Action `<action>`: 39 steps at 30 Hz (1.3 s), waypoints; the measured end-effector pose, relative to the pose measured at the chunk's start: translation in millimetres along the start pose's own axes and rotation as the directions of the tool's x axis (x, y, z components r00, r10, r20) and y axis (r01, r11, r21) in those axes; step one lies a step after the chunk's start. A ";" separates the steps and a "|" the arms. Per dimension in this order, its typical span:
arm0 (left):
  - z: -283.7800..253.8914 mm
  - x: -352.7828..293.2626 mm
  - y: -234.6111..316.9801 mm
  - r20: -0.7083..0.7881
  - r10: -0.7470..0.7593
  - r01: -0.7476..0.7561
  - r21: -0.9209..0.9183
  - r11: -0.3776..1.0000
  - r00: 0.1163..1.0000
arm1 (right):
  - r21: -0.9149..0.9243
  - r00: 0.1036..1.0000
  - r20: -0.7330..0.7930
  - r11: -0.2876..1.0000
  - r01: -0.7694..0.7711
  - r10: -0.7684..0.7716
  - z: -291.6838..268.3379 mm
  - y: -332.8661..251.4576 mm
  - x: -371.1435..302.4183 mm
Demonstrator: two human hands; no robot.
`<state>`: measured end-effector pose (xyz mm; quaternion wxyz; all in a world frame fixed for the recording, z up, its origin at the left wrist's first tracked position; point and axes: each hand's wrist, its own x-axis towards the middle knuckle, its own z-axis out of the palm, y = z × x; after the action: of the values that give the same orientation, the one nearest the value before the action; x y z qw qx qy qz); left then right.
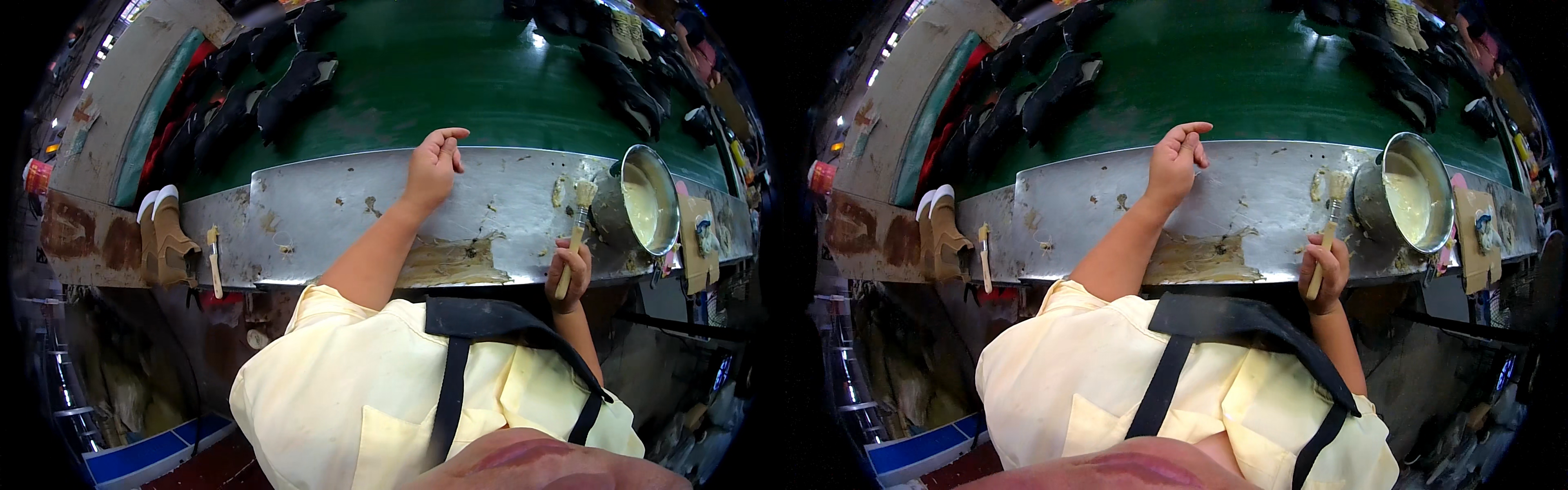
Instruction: The person applies glue to the inner surface of shoe soles using a brush and then places the components onto a moving conveyor belt.
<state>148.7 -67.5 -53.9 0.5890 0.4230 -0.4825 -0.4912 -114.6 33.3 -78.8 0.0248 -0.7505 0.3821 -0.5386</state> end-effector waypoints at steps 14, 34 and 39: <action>2.1 1.6 -8.3 -0.034 0.024 -0.024 0.001 1.000 0.999 | 0.013 0.999 -0.007 0.999 -0.034 0.034 2.7 1.6 -1.5; 6.8 -5.5 19.5 -0.005 -0.182 0.174 -0.272 0.947 0.983 | 0.051 0.999 -0.015 0.998 -0.046 0.047 3.4 5.9 -7.9; 6.6 1.6 4.4 -0.060 -0.108 0.090 -0.245 0.965 0.992 | 0.042 0.999 -0.048 0.999 -0.012 0.014 2.7 12.0 -10.6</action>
<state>143.1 -68.5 -48.2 0.6281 0.3894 -0.3755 -0.5593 -120.2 30.3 -93.7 0.0347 -0.7341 0.3764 -0.5641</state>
